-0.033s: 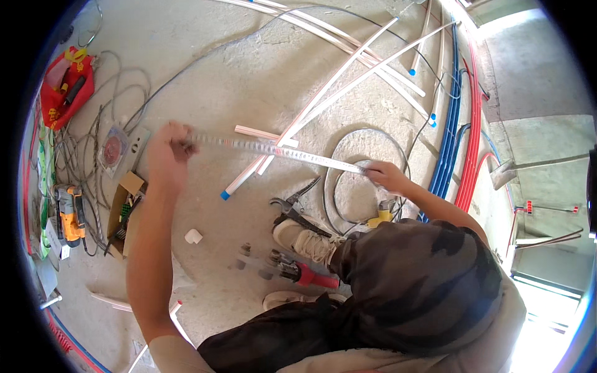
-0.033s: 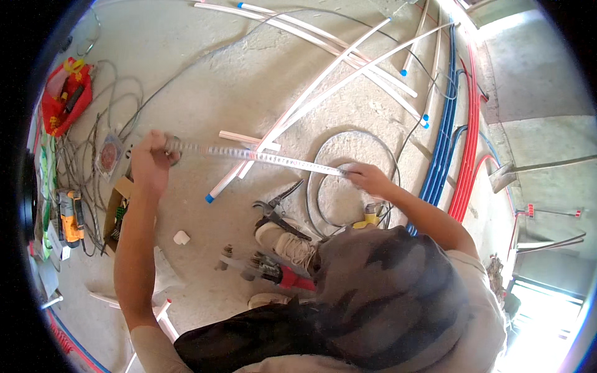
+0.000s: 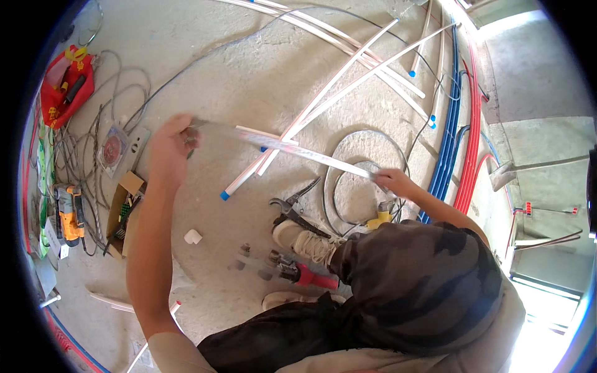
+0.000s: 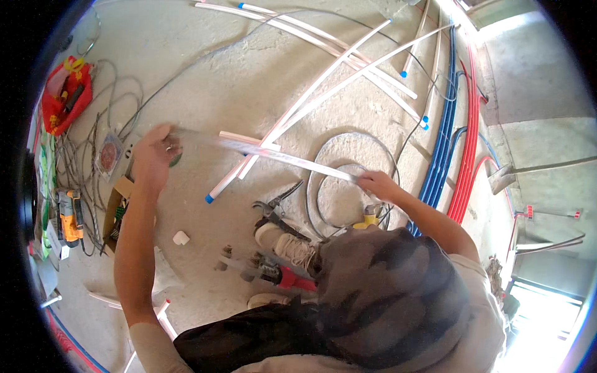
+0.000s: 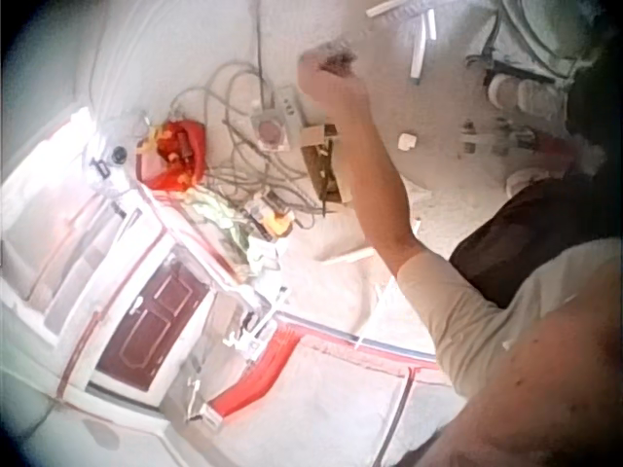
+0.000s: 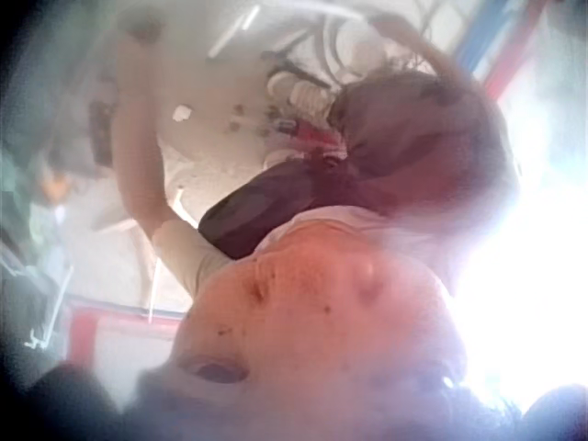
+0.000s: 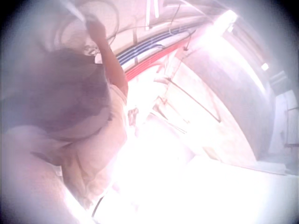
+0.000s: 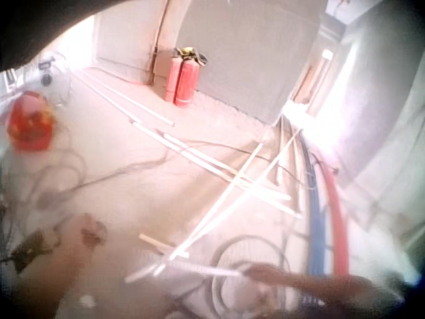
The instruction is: The person measures white PVC pipes using a tape measure and marks them with a pen. They then use a pipe cutter to cut the pipes to the desired length. The person repeats this process for multiple pipes, handling the cut pieces and placing them aside.
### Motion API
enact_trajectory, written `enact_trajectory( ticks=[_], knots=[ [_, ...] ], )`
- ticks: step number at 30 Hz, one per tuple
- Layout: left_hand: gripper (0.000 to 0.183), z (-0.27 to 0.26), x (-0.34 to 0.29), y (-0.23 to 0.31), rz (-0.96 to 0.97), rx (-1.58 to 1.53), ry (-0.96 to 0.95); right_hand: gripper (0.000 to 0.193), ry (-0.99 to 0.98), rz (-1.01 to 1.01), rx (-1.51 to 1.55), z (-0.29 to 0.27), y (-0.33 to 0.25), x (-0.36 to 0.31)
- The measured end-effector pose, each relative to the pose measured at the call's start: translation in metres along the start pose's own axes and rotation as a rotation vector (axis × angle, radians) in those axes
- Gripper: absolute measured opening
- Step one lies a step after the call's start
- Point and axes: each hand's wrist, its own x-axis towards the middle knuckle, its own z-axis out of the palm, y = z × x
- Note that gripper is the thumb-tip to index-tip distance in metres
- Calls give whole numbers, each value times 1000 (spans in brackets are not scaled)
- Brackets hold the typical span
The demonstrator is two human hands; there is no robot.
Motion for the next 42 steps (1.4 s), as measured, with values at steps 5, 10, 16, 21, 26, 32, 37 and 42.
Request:
enact_trajectory(
  ticks=[5, 10, 16, 21, 26, 32, 37, 42],
  knots=[
    [82, 55, 26, -102, 129, 1013, -227, 21, 105, 339, 806, 19, 97, -37],
    [59, 112, 16, -144, 243, 1619, -375, 20, 119, 367, 1287, 47, 69, -19],
    [24, 61, 4, -75, 66, 1462, -52, 19, 41, 309, 1479, 30, 4, 21],
    [13, -67, -150, -51, 87, 1571, 70, 21, -42, 130, 1503, -12, -48, 71],
    [8, -112, -307, -63, -146, 1247, 359, 21, -95, -36, 1546, -54, -121, 114],
    [12, -101, -381, -84, -114, 1124, 535, 21, -239, -121, 1467, -63, -198, 127],
    [10, -97, -389, -100, -117, 1120, 554, 20, -331, -108, 1448, -47, -223, 128],
    [11, -92, -385, -96, -114, 1107, 539, 19, -429, -119, 1476, -40, -225, 126]
  ],
)
